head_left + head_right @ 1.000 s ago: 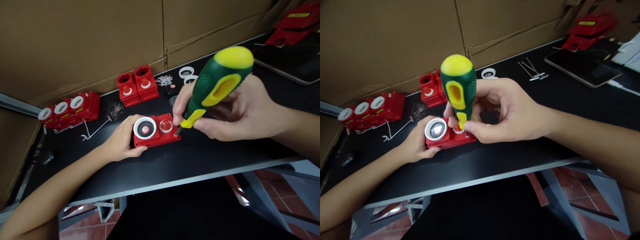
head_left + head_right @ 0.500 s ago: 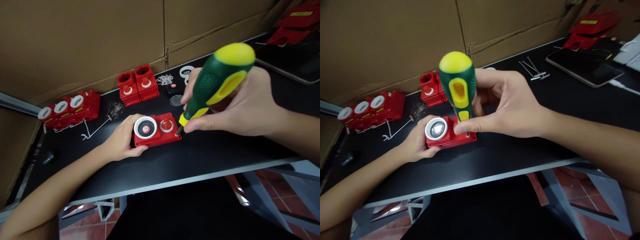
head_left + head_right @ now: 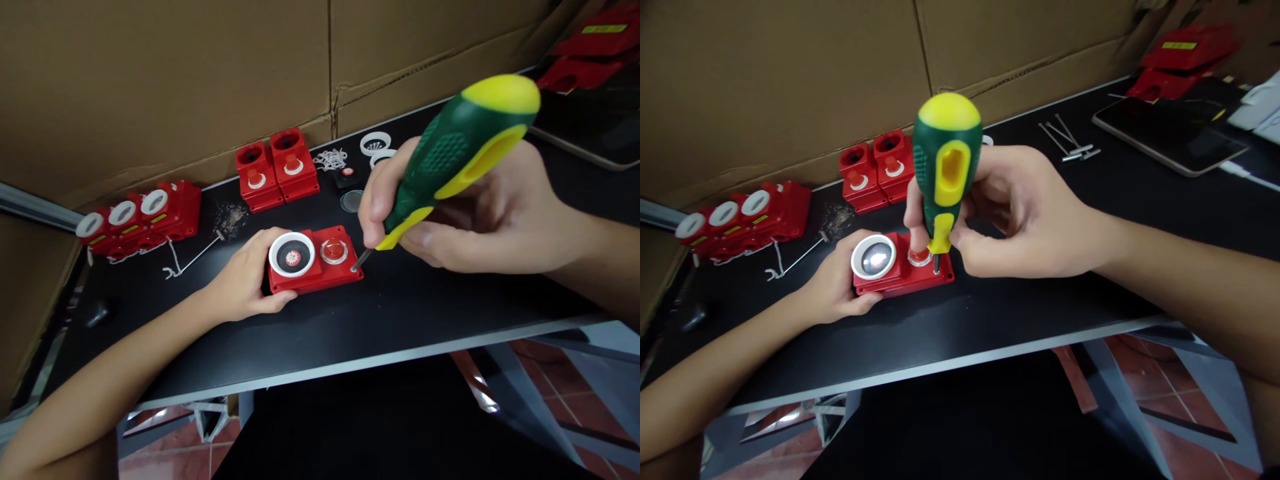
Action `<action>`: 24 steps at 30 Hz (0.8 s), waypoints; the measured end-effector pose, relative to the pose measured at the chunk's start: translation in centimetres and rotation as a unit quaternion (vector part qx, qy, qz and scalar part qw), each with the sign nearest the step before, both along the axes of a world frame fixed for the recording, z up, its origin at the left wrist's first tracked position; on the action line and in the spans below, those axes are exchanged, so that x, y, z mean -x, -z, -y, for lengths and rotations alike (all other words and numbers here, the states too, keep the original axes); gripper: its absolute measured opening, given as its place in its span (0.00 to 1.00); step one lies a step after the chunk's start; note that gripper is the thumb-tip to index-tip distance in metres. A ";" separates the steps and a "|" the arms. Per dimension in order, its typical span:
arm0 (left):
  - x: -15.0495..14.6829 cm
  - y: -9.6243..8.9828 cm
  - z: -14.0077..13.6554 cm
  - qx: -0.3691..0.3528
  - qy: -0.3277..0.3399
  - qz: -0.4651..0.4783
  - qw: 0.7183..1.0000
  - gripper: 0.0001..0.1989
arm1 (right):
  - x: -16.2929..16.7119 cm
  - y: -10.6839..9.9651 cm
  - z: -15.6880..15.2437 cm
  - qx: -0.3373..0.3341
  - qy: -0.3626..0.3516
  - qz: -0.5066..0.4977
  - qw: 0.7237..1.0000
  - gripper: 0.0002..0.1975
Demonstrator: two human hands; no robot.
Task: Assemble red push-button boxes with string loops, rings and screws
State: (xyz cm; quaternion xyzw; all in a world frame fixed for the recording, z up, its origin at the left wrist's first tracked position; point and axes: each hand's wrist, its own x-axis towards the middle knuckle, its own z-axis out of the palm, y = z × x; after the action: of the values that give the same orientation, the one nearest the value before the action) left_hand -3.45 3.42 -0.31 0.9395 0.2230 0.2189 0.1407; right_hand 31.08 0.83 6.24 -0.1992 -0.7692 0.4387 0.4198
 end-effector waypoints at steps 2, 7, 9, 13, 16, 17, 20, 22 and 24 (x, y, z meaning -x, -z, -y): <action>0.0 0.0 0.0 -0.001 0.001 0.003 1.000 0.37 | -0.2 -0.1 -0.3 -0.010 -0.013 0.003 1.000 0.08; 0.2 0.1 0.0 0.017 -0.009 -0.006 1.000 0.38 | 0.4 0.8 -0.8 -0.020 0.029 0.015 0.999 0.11; 0.3 0.1 0.0 0.029 -0.014 -0.009 0.999 0.39 | 0.6 1.3 -0.8 0.000 0.047 -0.002 0.999 0.13; 0.3 0.2 0.0 0.031 -0.008 0.000 0.999 0.39 | 0.4 1.3 -0.9 -0.022 0.087 -0.021 0.996 0.19; 0.2 0.2 -0.1 0.027 -0.003 0.006 1.000 0.38 | 0.3 1.0 -0.9 -0.017 0.085 -0.026 0.996 0.23; 0.2 0.2 -0.1 0.024 -0.001 0.008 1.000 0.38 | 0.3 1.0 -0.8 0.002 0.082 -0.036 0.996 0.23; 0.1 0.2 -0.1 0.016 0.005 0.016 1.000 0.38 | 0.6 0.9 -0.3 0.061 0.069 -0.062 0.994 0.22; 0.1 0.2 -0.1 0.019 0.006 0.017 1.000 0.38 | 0.8 0.8 0.1 0.082 0.075 -0.057 0.992 0.19; 0.1 0.2 0.0 0.025 0.003 0.014 1.000 0.38 | 0.8 0.6 0.4 0.083 0.059 -0.047 0.994 0.17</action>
State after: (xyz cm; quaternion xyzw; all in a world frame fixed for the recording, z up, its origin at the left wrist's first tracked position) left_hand -3.58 3.47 -0.56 0.9331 0.2239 0.2260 0.1675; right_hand 30.23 0.39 5.67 -0.2573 -0.6964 0.4845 0.4627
